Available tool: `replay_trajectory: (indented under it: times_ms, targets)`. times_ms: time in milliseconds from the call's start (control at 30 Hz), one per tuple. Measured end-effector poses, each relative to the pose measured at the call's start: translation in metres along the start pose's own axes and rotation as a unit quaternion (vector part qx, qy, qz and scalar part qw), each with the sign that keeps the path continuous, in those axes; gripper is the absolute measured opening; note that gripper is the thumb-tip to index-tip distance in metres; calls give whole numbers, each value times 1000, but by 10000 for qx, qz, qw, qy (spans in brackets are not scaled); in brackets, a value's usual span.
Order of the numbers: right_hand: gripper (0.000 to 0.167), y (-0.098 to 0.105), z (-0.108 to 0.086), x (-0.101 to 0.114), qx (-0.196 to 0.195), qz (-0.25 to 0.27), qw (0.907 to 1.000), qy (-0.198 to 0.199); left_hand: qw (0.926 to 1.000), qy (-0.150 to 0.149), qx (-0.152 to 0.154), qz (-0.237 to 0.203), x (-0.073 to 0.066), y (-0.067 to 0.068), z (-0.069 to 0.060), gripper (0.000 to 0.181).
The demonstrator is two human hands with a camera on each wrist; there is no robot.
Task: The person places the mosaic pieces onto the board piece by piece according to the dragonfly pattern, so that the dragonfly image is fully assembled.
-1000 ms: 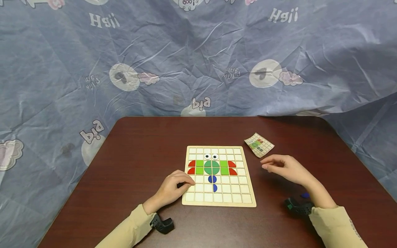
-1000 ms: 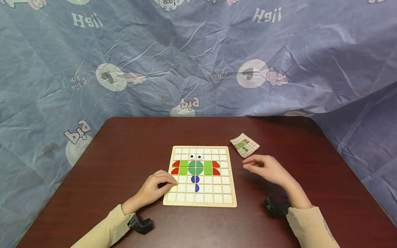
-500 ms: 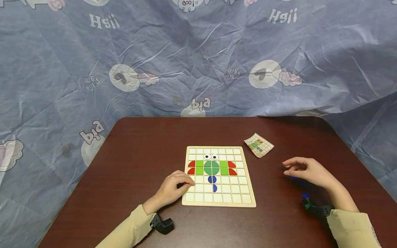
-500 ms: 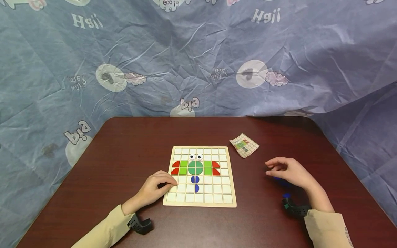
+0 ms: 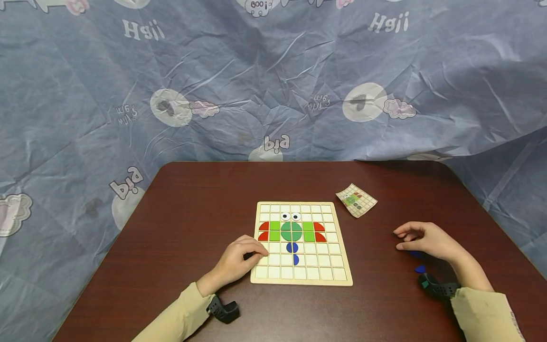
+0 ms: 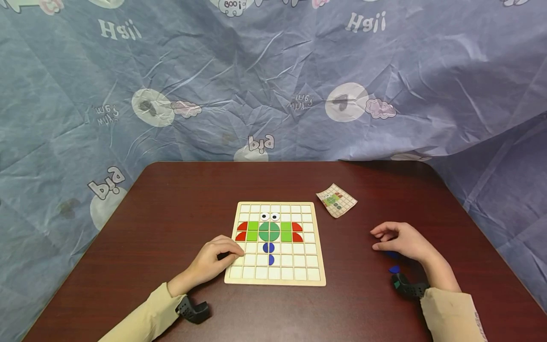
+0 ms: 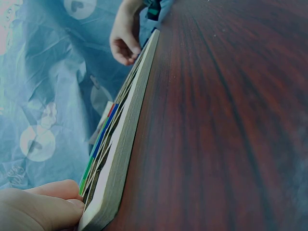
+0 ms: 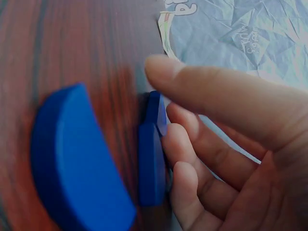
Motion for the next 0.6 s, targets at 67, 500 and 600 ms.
replay_trajectory:
  times_ms: [67,500,600]
  targets:
    - [31,0,-1,-2,-29,55,10000,-17,10000,-10,-6,-4,0,0,0,17]
    - [27,5,-4,-11,-92,-269,9981,-556,10000,26,-6,1,0,1,1,16]
    - [27,6,-4,-11,-85,-327,9977,-586,10000,16,-1,-14,0,0,0,16]
Point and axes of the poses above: each hand's wrist, its own z-axis towards the middle knuckle, its own y-axis out of the back of the hand, x = y × z, the point moved 9 cm from there along z, towards the middle knuckle, and after that the axes turned 13 degrees about -z, right-handed, at the moved point
